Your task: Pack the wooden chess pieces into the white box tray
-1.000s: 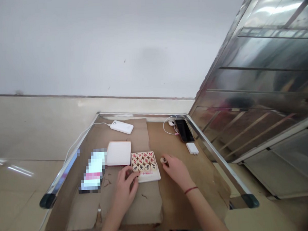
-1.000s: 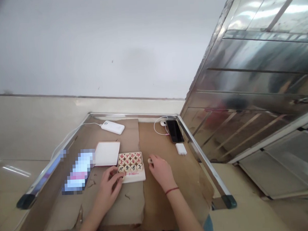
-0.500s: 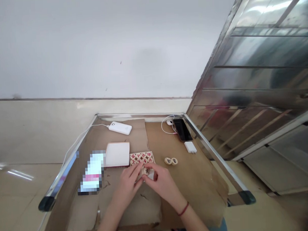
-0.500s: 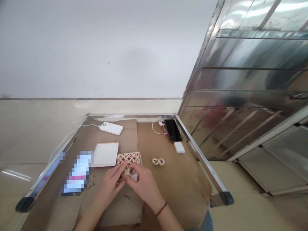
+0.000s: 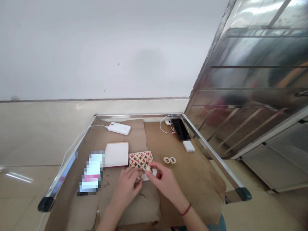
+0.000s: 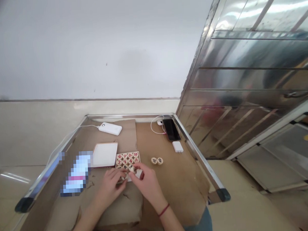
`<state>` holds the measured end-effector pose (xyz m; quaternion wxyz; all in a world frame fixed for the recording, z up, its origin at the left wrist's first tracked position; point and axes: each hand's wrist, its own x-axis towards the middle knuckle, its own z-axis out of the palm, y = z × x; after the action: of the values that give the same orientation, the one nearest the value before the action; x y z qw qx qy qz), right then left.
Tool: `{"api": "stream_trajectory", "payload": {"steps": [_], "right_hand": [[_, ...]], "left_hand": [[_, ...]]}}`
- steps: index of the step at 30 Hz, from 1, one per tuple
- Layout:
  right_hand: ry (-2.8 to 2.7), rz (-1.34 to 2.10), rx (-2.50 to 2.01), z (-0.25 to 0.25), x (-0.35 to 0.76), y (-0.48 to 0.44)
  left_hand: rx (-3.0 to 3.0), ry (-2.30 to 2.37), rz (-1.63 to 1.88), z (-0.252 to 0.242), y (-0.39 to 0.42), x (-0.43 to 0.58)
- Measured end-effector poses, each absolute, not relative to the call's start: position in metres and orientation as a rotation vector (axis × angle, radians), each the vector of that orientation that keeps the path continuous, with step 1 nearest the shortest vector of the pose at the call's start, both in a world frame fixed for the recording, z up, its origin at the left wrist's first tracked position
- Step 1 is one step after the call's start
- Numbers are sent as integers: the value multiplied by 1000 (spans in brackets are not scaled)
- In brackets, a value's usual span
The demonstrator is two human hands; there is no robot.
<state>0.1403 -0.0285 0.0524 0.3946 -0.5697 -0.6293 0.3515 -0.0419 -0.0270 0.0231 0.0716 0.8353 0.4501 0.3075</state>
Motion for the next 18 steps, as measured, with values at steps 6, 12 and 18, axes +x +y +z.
{"api": "stream_trajectory", "payload": {"steps": [6,12,18], "right_hand": [[-1593,894,-1423,53,142,-30],[-1588,906,-1427,49,144,-30],[-1579,938,-1435,53,142,-31]], "left_hand": [[2618,1235,917,22,-25,-43],[2685,1299,922,19,-27,-46],[2739,1308,891,20,-28,-45]]}}
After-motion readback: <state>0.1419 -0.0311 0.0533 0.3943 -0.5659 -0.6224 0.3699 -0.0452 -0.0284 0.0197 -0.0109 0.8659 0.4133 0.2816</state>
